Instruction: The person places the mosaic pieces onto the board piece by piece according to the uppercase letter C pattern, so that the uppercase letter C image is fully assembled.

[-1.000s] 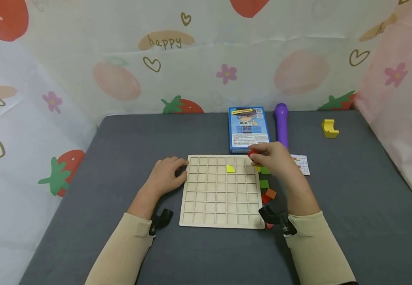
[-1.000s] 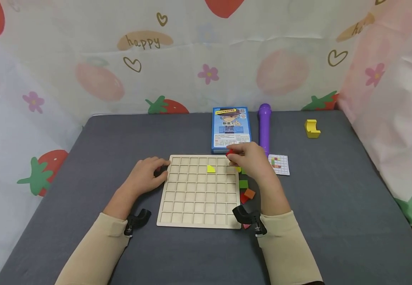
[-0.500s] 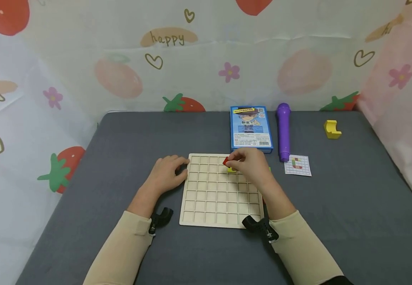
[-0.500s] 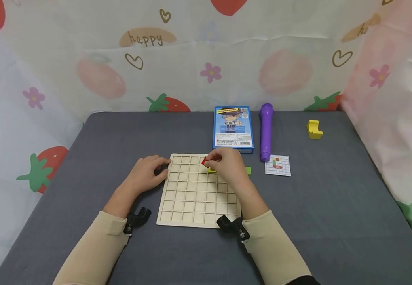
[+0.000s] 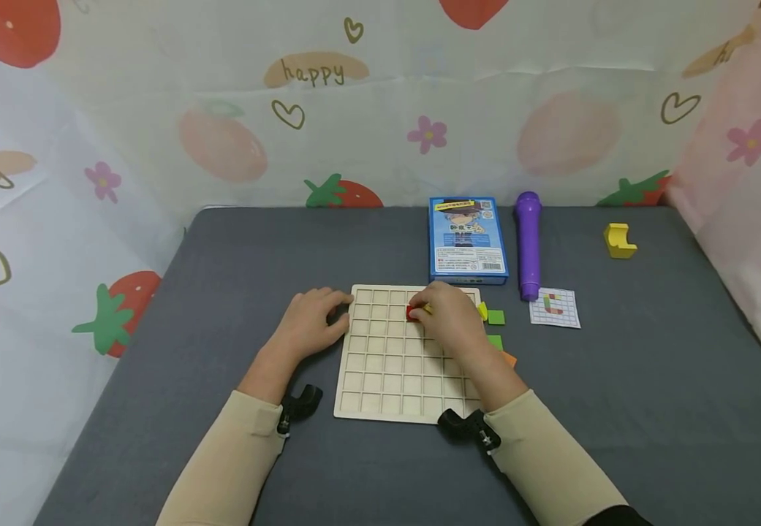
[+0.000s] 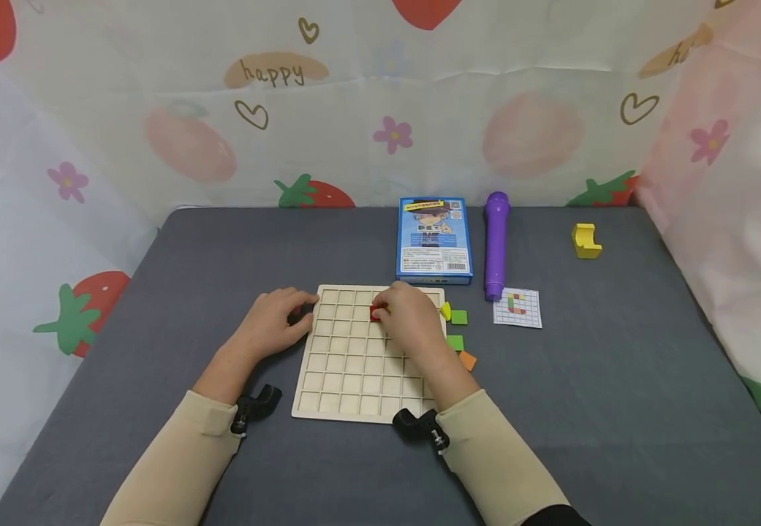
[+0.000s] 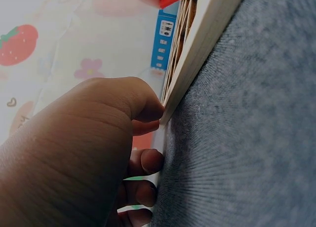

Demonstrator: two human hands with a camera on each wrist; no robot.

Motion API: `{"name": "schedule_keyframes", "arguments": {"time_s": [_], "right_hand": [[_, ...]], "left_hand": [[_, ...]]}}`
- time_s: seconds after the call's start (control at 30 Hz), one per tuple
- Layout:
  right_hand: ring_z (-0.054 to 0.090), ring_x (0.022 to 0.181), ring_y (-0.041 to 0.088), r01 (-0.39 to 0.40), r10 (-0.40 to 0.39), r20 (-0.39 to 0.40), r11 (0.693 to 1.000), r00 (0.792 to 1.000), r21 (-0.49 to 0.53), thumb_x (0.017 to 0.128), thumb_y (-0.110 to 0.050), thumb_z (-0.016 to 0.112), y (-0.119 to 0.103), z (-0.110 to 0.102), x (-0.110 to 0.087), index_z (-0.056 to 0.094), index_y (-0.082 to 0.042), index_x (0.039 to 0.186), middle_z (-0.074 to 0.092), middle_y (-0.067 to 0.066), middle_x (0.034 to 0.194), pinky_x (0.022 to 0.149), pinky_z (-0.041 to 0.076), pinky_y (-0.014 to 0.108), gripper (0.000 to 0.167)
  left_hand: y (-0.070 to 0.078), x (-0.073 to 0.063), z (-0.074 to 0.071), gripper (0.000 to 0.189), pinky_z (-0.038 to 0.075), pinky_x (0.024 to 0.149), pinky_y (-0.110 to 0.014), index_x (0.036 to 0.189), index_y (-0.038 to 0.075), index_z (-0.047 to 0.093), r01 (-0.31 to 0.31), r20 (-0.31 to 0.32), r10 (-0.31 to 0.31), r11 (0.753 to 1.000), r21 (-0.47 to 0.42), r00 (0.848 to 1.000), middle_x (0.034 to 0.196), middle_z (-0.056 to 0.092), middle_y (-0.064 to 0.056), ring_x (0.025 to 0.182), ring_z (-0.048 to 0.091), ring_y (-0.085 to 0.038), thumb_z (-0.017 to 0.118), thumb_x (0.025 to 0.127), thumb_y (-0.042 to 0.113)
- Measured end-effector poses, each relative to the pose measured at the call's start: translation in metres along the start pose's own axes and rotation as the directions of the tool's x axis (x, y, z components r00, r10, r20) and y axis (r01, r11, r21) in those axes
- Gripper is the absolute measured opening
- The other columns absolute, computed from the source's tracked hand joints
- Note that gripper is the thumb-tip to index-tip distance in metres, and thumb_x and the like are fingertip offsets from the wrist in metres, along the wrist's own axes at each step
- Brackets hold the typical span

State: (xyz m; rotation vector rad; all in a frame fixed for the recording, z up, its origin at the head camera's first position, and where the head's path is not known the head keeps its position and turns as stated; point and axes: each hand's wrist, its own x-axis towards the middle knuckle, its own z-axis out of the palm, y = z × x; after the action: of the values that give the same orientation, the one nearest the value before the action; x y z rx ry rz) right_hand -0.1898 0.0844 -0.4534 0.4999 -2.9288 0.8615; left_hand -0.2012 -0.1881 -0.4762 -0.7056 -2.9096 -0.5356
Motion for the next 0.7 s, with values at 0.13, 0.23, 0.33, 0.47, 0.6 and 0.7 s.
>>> {"name": "schedule_keyframes", "arguments": {"time_s": [0.13, 0.23, 0.33, 0.47, 0.6, 0.7], "right_hand": [[0.062, 0.083, 0.02, 0.002, -0.002, -0.01, 0.997, 1.0, -0.076, 0.096, -0.02, 0.075, 0.0, 0.003, -0.003, 0.083, -0.014, 0.103, 0.06, 0.002, 0.104, 0.069, 0.052, 0.036, 0.012], [0.058, 0.076, 0.017, 0.004, -0.006, -0.015, 0.994, 1.0, -0.109, 0.096, -0.021, 0.075, 0.0, 0.004, -0.005, 0.084, -0.015, 0.104, 0.057, 0.002, 0.102, 0.062, 0.049, 0.033, 0.013], [0.054, 0.068, 0.016, 0.02, -0.021, -0.007, 0.992, 1.0, -0.127, 0.096, -0.022, 0.076, 0.0, 0.003, -0.005, 0.084, -0.017, 0.106, 0.056, 0.002, 0.103, 0.056, 0.045, 0.031, 0.014], [0.058, 0.075, 0.018, 0.009, -0.005, 0.044, 0.995, 0.999, -0.101, 0.097, -0.026, 0.074, 0.001, -0.009, -0.007, 0.08, -0.018, 0.117, 0.058, 0.003, 0.109, 0.061, 0.048, 0.033, 0.023], [0.063, 0.092, 0.024, -0.038, 0.041, 0.075, 0.998, 0.996, -0.043, 0.099, -0.027, 0.07, 0.006, -0.034, -0.011, 0.075, -0.013, 0.127, 0.062, 0.007, 0.112, 0.075, 0.053, 0.041, 0.031], [0.063, 0.095, 0.028, -0.073, 0.075, 0.079, 0.997, 0.994, -0.019, 0.1, -0.024, 0.069, 0.016, -0.051, -0.014, 0.074, -0.011, 0.128, 0.066, 0.009, 0.11, 0.078, 0.052, 0.045, 0.031]], "left_hand": [[0.001, 0.0, 0.0, 0.033, 0.035, 0.075, -0.043, 0.129, 0.016, 0.072, 0.012, 0.005, -0.012, 1.0, -0.001, 1.0, 0.084, 0.055, 0.001, 0.078, 0.048, -0.021, 0.062, 0.098, 0.024], [0.001, 0.001, 0.0, 0.034, 0.036, 0.076, -0.043, 0.13, 0.016, 0.071, 0.02, 0.01, -0.02, 1.0, -0.001, 1.0, 0.087, 0.058, 0.001, 0.08, 0.05, -0.021, 0.062, 0.099, 0.025], [0.001, 0.002, 0.0, 0.035, 0.037, 0.076, -0.044, 0.131, 0.015, 0.071, 0.017, 0.012, -0.017, 1.0, -0.002, 1.0, 0.088, 0.058, 0.0, 0.081, 0.05, -0.021, 0.061, 0.099, 0.026], [0.001, 0.001, -0.001, 0.035, 0.036, 0.074, -0.043, 0.131, 0.015, 0.071, 0.013, 0.011, -0.013, 1.0, -0.005, 1.0, 0.087, 0.058, 0.0, 0.08, 0.05, -0.021, 0.061, 0.099, 0.025], [0.001, 0.001, 0.0, 0.035, 0.036, 0.073, -0.042, 0.13, 0.015, 0.071, 0.014, 0.013, -0.014, 1.0, -0.001, 1.0, 0.085, 0.056, 0.001, 0.078, 0.05, -0.021, 0.061, 0.099, 0.025], [0.001, 0.001, 0.001, 0.035, 0.035, 0.073, -0.042, 0.131, 0.015, 0.071, 0.015, 0.014, -0.015, 1.0, 0.003, 1.0, 0.085, 0.056, 0.0, 0.078, 0.05, -0.021, 0.061, 0.099, 0.025]]}}
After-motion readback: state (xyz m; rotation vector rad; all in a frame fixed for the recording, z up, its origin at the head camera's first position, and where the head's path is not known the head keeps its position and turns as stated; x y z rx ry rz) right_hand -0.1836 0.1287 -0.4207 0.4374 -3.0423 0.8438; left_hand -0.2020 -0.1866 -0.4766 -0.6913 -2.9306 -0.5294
